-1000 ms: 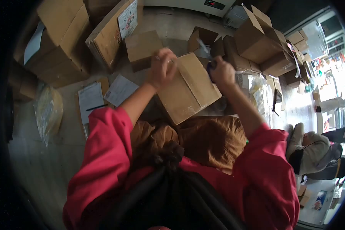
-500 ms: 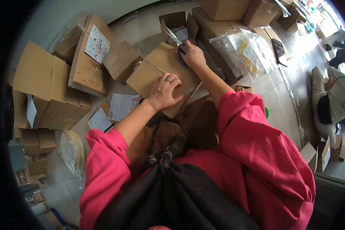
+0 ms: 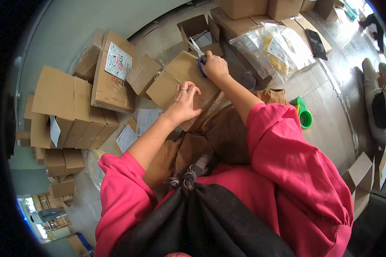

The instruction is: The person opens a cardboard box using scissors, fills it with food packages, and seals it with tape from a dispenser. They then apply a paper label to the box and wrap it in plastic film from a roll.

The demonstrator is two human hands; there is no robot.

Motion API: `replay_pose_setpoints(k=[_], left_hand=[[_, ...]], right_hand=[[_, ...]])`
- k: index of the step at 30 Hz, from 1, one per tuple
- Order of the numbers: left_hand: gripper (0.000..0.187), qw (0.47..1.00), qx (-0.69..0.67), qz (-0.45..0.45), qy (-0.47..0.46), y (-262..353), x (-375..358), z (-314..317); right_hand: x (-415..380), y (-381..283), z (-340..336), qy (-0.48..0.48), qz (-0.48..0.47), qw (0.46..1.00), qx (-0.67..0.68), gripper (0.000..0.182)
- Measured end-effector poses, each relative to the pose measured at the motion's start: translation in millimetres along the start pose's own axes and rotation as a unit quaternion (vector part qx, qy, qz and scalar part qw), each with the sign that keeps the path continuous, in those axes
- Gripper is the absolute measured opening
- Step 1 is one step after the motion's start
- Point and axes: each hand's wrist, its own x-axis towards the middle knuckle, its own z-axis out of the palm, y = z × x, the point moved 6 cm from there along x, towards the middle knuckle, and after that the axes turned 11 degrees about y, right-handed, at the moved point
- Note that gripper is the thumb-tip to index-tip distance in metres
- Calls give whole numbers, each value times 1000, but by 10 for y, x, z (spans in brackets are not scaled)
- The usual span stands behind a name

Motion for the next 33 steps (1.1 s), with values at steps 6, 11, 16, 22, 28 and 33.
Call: replay_pose_setpoints(k=[6, 11, 16, 22, 28, 33], left_hand=[[42, 996, 81, 26, -24, 127, -85, -111], [42, 960, 84, 97, 247, -400, -12, -814], [47, 954, 133, 83, 254, -391, 224, -1710], [67, 964, 202, 10, 172, 3, -275, -511], [50, 972, 127, -45, 191, -254, -418, -338], [23, 964, 75, -141, 210, -555, -540, -292]], right_hand=[[-145, -151, -8, 66, -49, 996, 32, 35], [-234, -242, 40, 81, -56, 995, -15, 36], [-197, -254, 51, 76, -46, 996, -9, 36], [-221, -229, 5, 47, -6, 999, -13, 38], [-207, -230, 16, 75, -24, 997, 13, 37], [-256, -238, -22, 67, -16, 998, 14, 36]])
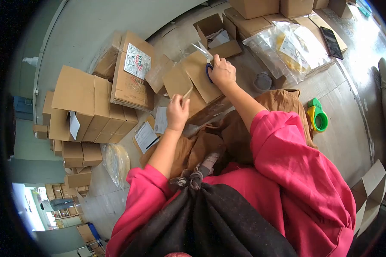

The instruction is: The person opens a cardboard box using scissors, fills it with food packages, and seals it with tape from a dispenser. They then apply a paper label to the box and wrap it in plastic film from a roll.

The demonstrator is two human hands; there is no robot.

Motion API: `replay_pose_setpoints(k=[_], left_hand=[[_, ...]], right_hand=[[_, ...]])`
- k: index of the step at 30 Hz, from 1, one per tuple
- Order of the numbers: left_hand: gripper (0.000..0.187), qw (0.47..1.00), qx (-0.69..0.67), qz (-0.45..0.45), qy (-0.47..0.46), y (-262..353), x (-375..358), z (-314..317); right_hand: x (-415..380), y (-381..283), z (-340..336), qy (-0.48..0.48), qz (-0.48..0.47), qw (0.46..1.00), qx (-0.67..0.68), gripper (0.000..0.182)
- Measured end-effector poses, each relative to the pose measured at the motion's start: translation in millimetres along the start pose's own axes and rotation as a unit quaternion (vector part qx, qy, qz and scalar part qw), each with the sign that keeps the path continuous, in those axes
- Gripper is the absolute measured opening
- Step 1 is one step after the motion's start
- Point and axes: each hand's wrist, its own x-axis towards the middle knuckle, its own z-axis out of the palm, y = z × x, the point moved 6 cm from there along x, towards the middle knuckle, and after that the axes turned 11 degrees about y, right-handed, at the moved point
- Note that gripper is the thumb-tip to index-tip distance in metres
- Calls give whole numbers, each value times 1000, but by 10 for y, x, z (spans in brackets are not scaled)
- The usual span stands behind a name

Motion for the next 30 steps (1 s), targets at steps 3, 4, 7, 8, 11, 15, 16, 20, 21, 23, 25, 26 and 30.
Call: replay_pose_setpoints(k=[3, 4, 7, 8, 11, 15, 16, 20, 21, 23, 25, 26, 30], left_hand=[[20, 991, -61, -49, 112, -156, -65, -392], [22, 971, -143, -114, 156, -249, -148, -555], [28, 917, -220, -220, 249, -599, -462, -689], [30, 896, -223, -255, 287, -775, -608, -673], [50, 917, -75, -262, 290, -775, -596, -892], [64, 976, 124, -123, 128, -686, -289, -1039], [64, 975, 120, -128, 135, -619, -192, -1119], [39, 972, 213, -33, -90, -345, 125, -1148], [35, 940, 271, 12, -209, -387, 124, -977], [28, 936, 230, 109, -244, -389, 75, -671], [40, 968, 105, 70, -218, -104, 159, -376], [47, 971, 63, 22, -229, -65, 164, -228], [62, 982, 153, 43, -106, -285, -86, 199]], right_hand=[[57, 29, -28, -11, 6, 1000, -7, 37], [52, 55, -21, 2, 9, 1000, -10, 37], [34, 46, 16, 10, 3, 1000, -10, 38], [44, 46, 25, 5, 3, 1000, -9, 39], [54, -108, -100, 52, -50, 997, 16, 40], [-158, -630, -189, 22, -129, 991, -3, 45], [-279, -785, -177, -4, -156, 988, -25, 46], [-412, -870, 70, -3, -209, 973, -98, 43], [-379, -859, 81, 24, -211, 969, -125, 41], [-291, -904, 65, -37, -195, 973, -118, 40], [-243, -950, 130, -71, -201, 973, -87, 37], [-215, -970, 123, -70, -203, 972, -91, 37], [-108, -951, 3, -163, -179, 967, -81, 40]])
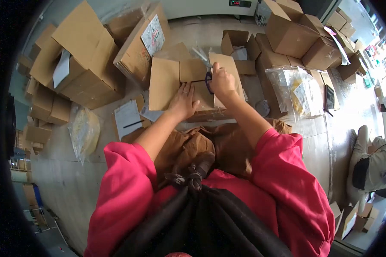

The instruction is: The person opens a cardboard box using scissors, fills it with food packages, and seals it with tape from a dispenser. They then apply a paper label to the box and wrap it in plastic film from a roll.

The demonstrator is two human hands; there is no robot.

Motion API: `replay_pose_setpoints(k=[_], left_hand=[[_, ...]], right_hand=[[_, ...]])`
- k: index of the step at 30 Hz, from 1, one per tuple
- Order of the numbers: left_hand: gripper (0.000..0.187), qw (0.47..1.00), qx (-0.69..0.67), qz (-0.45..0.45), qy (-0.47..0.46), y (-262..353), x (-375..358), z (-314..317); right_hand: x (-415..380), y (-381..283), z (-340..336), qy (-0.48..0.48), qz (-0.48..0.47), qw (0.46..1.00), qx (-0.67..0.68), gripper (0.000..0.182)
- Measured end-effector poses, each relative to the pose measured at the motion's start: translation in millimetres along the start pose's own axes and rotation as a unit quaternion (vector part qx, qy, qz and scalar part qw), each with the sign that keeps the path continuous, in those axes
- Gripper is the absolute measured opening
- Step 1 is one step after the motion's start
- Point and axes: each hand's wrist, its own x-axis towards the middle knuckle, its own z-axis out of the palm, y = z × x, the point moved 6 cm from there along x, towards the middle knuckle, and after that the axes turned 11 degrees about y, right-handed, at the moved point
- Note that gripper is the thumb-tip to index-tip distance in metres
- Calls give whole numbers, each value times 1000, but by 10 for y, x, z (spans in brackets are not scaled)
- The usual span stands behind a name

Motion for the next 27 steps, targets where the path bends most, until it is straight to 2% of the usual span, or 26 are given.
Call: replay_pose_setpoints(k=[2, 4, 6, 7, 8, 9, 11, 13, 14, 16, 18, 20, 22, 24, 26, 27], left_hand=[[60, 992, -113, -47, -31, -95, 75, -114], [58, 989, -136, -55, -3, -157, 169, -103], [49, 993, -89, -68, 25, -156, 246, -92], [32, 984, -130, -64, 104, -94, 229, -215], [32, 984, -134, -67, 102, -36, 201, -221], [25, 976, -164, -50, 134, 42, 178, -241], [20, 959, -214, -33, 182, 197, 126, -303], [22, 951, -255, -60, 167, 220, 156, -118], [24, 943, -282, -82, 157, 203, 195, -6], [22, 911, -334, -134, 200, 173, 310, 102], [21, 920, -325, -168, 144, 168, 388, 194], [20, 936, -288, -165, 116, 175, 469, 144], [18, 965, -240, -107, 15, 205, 562, 113], [19, 965, -235, -117, 3, 168, 544, 212], [20, 920, -354, -164, 35, 96, 508, 313], [22, 909, -388, -143, 51, 86, 506, 312]], right_hand=[[61, 114, 27, 19, 12, 1000, -12, 41], [42, 137, 10, 54, 16, 998, -9, 39], [14, 274, 32, 8, 91, 995, 35, 39], [-1, 433, -10, -23, 107, 988, 109, 40], [-26, 596, -68, -54, 124, 974, 182, 42], [-104, 569, -365, -71, 127, 977, 155, 46], [-436, 887, -488, -101, 69, 951, 284, 52], [-803, 795, -962, -198, 11, 961, 195, 54], [-970, 853, -1022, -201, 16, 961, 190, 54], [-1211, 891, -1113, -206, -78, 970, 104, 54], [-1260, 952, -1074, -222, -69, 968, 96, 53], [-1274, 1011, -992, -238, -65, 964, 96, 52], [-1261, 1032, -925, -226, -80, 965, 109, 50], [-1251, 1032, -879, -211, -93, 967, 111, 49], [-1224, 1055, -809, -194, -103, 970, 108, 47], [-1218, 1062, -759, -185, -114, 969, 115, 47]])
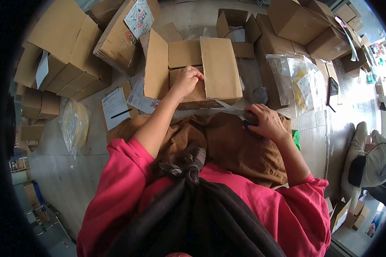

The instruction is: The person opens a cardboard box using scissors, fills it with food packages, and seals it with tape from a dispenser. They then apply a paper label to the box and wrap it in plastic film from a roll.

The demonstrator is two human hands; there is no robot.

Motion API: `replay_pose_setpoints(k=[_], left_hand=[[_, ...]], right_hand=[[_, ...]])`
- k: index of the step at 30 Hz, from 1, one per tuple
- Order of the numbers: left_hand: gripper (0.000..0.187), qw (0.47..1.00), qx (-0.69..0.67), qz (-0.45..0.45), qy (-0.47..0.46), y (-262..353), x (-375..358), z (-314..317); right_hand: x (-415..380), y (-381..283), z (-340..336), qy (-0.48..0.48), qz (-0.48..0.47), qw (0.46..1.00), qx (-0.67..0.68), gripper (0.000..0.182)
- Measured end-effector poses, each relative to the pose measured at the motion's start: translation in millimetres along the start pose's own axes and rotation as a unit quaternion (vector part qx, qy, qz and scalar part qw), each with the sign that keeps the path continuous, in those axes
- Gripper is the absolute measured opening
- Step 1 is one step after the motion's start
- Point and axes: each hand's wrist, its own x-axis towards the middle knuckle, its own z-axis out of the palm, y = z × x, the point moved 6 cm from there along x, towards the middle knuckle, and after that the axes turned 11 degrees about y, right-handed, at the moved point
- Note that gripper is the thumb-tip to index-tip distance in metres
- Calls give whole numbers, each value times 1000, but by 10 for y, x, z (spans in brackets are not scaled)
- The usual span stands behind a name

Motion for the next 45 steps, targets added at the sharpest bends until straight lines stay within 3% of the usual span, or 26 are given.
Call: replay_pose_setpoints(k=[5, 7, 9, 13, 18, 27, 36, 39, 42, 45], left_hand=[[23, 995, -88, -29, -27, -78, -21, -5], [24, 993, -105, -37, -30, -81, -22, -5], [23, 996, -84, -14, 27, -63, -13, -12], [24, 987, -151, -45, 29, -109, -40, -17], [27, 987, -141, -68, -39, -52, -57, -48], [28, 987, -133, -76, -45, -32, -60, -71], [28, 986, -130, -85, -63, -30, -57, -74], [30, 986, -130, -78, -76, -30, -32, -65], [30, 985, -139, -83, -60, 35, -27, -63], [29, 979, -164, -107, -53, 65, -51, -67]], right_hand=[[-91, -52, -91, 21, -4, 1000, 2, 45], [-170, 71, -202, 37, 38, 998, 19, 44], [-164, 99, -225, 27, 45, 998, 19, 44], [-152, 55, -155, -1, 28, 1000, 2, 42], [-141, 110, -111, 1, 47, 999, 21, 41], [88, 10, -18, 0, -1, 1000, 15, 40], [203, -168, 131, 64, -118, 989, -57, 35], [140, -242, 96, 41, -79, 995, -51, 34], [79, -230, 99, -15, 61, 995, 72, 35], [7, -272, 90, -10, 124, 984, 124, 34]])
